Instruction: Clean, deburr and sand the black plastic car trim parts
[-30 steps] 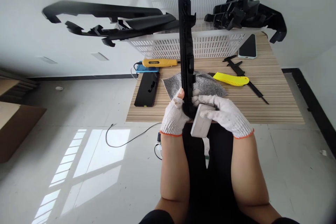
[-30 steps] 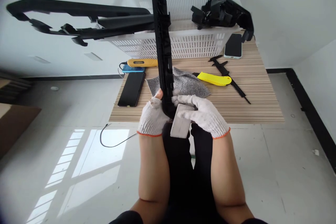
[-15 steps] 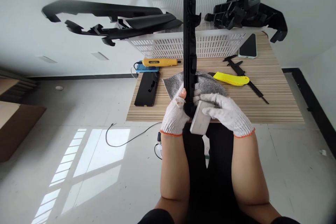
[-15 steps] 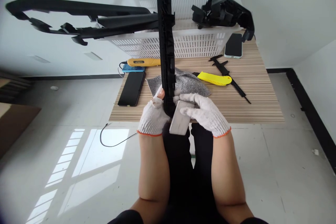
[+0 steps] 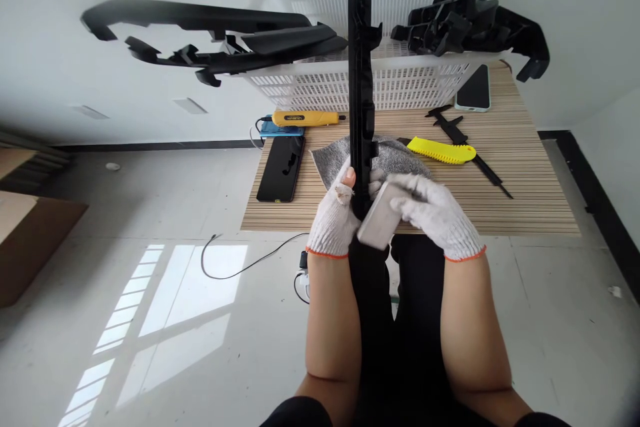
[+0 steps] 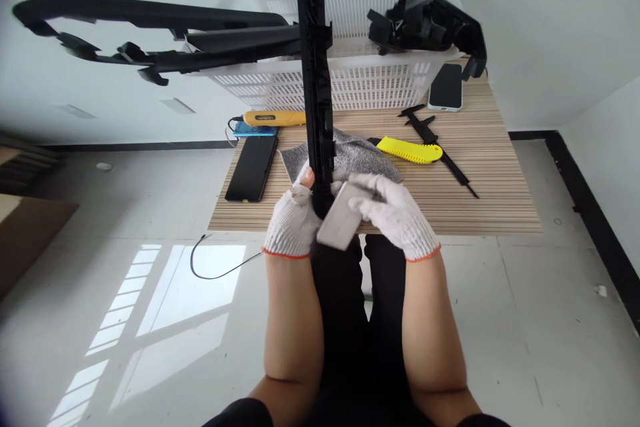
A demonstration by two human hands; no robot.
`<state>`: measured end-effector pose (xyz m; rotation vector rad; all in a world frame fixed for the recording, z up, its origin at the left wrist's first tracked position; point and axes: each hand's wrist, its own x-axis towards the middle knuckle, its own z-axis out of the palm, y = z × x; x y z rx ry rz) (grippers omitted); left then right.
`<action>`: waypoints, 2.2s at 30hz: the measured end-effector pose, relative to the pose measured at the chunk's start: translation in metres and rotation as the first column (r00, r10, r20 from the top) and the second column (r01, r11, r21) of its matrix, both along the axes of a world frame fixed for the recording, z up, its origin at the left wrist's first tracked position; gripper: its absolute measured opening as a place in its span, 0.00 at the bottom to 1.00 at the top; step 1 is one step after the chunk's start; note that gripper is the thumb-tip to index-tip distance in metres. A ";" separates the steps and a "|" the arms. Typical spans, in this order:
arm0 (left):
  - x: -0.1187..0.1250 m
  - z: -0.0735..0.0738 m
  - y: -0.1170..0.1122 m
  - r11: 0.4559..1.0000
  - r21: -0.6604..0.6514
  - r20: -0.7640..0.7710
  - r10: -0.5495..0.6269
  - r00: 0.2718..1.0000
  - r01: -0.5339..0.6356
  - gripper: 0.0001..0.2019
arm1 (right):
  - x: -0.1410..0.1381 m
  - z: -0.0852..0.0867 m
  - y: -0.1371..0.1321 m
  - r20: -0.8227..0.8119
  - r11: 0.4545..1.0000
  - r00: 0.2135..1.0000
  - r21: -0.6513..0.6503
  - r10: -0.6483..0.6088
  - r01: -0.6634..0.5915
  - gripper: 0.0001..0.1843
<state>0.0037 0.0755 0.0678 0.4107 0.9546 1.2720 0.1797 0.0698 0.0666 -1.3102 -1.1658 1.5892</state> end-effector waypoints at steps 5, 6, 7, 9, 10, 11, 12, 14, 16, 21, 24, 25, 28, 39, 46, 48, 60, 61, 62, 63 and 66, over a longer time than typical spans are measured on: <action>0.001 -0.002 0.000 0.998 0.037 -0.047 0.045 0.998 -0.043 0.22 | 0.001 -0.001 0.000 0.108 0.993 0.994 0.116 -0.028 0.016 0.32; 0.002 -0.002 -0.001 0.997 0.062 -0.044 0.048 0.998 -0.046 0.22 | 0.002 -0.001 0.000 0.115 0.993 0.993 0.118 0.002 -0.016 0.33; 0.002 -0.002 -0.001 0.996 0.078 -0.037 0.044 0.998 -0.041 0.23 | 0.002 0.000 0.000 0.117 0.991 0.993 0.131 -0.022 0.007 0.33; 0.003 -0.001 -0.001 0.997 0.074 -0.026 0.018 0.999 -0.016 0.23 | 0.004 0.001 0.000 0.121 0.979 0.985 0.175 -0.123 0.101 0.33; 0.003 0.000 -0.002 0.998 0.065 -0.025 0.012 1.000 -0.010 0.23 | 0.005 0.002 -0.001 0.131 0.976 0.983 0.189 -0.131 0.105 0.33; 0.003 0.001 -0.002 0.998 0.059 -0.026 0.016 1.000 -0.014 0.24 | 0.006 0.002 -0.001 0.143 0.981 0.986 0.185 -0.084 0.057 0.32; 0.003 0.002 -0.002 0.998 0.058 -0.027 0.029 0.999 -0.027 0.24 | 0.007 0.003 -0.001 0.151 0.985 0.988 0.173 -0.017 -0.010 0.31; 0.002 0.002 -0.002 0.998 0.047 -0.019 0.035 0.999 -0.034 0.25 | 0.008 0.002 -0.001 0.142 0.986 0.990 0.165 0.009 -0.032 0.30; 0.001 0.000 -0.001 0.999 0.022 0.001 0.023 1.000 -0.023 0.25 | 0.009 0.002 -0.001 0.133 0.979 0.986 0.193 -0.098 0.071 0.29; -0.001 -0.003 -0.001 1.000 0.002 0.035 0.008 0.999 -0.008 0.23 | 0.011 -0.001 -0.002 0.156 0.985 0.987 0.160 0.037 -0.062 0.26; -0.002 -0.003 0.000 1.000 -0.031 0.043 0.004 0.999 -0.003 0.25 | 0.013 -0.002 -0.002 0.117 0.967 0.984 0.232 -0.133 0.103 0.25; -0.002 -0.003 0.000 0.999 -0.045 0.054 -0.002 0.999 0.004 0.26 | 0.014 -0.002 -0.002 0.126 0.971 0.987 0.230 -0.101 0.070 0.25; -0.002 -0.003 0.000 0.999 -0.045 0.065 -0.002 0.998 0.005 0.25 | 0.015 -0.003 -0.001 0.149 0.980 0.988 0.184 0.043 -0.071 0.26; -0.001 -0.008 -0.001 1.000 0.028 0.012 -0.008 1.000 0.007 0.27 | 0.008 -0.002 -0.002 0.087 0.967 0.991 0.242 -0.104 0.081 0.22; 0.000 -0.006 0.000 0.998 0.056 -0.005 0.015 1.000 -0.015 0.27 | 0.007 -0.002 0.000 0.088 0.972 0.987 0.208 -0.132 0.112 0.22; 0.000 -0.006 0.000 0.999 0.040 -0.016 0.009 1.000 -0.009 0.26 | 0.007 -0.003 0.000 0.108 0.978 0.992 0.205 -0.058 0.035 0.22; 0.003 -0.004 -0.002 0.994 0.114 -0.058 0.011 0.998 -0.004 0.29 | 0.008 -0.002 0.003 0.119 0.964 0.981 0.239 -0.150 0.119 0.28; 0.004 -0.004 -0.002 0.992 0.125 -0.062 0.014 0.998 -0.006 0.28 | 0.008 -0.003 0.003 0.122 0.962 0.979 0.239 -0.165 0.132 0.28; 0.004 -0.004 -0.002 0.991 0.134 -0.060 0.015 0.998 -0.007 0.28 | 0.007 -0.003 0.003 0.131 0.968 0.984 0.234 -0.121 0.088 0.27; 0.004 -0.004 -0.002 0.990 0.140 -0.054 0.017 0.998 -0.009 0.27 | 0.007 -0.003 0.003 0.140 0.974 0.989 0.225 -0.048 0.015 0.27; 0.004 -0.005 -0.001 0.989 0.147 -0.041 0.019 0.999 -0.013 0.26 | 0.004 -0.001 0.003 0.142 0.979 0.989 0.204 -0.052 0.022 0.26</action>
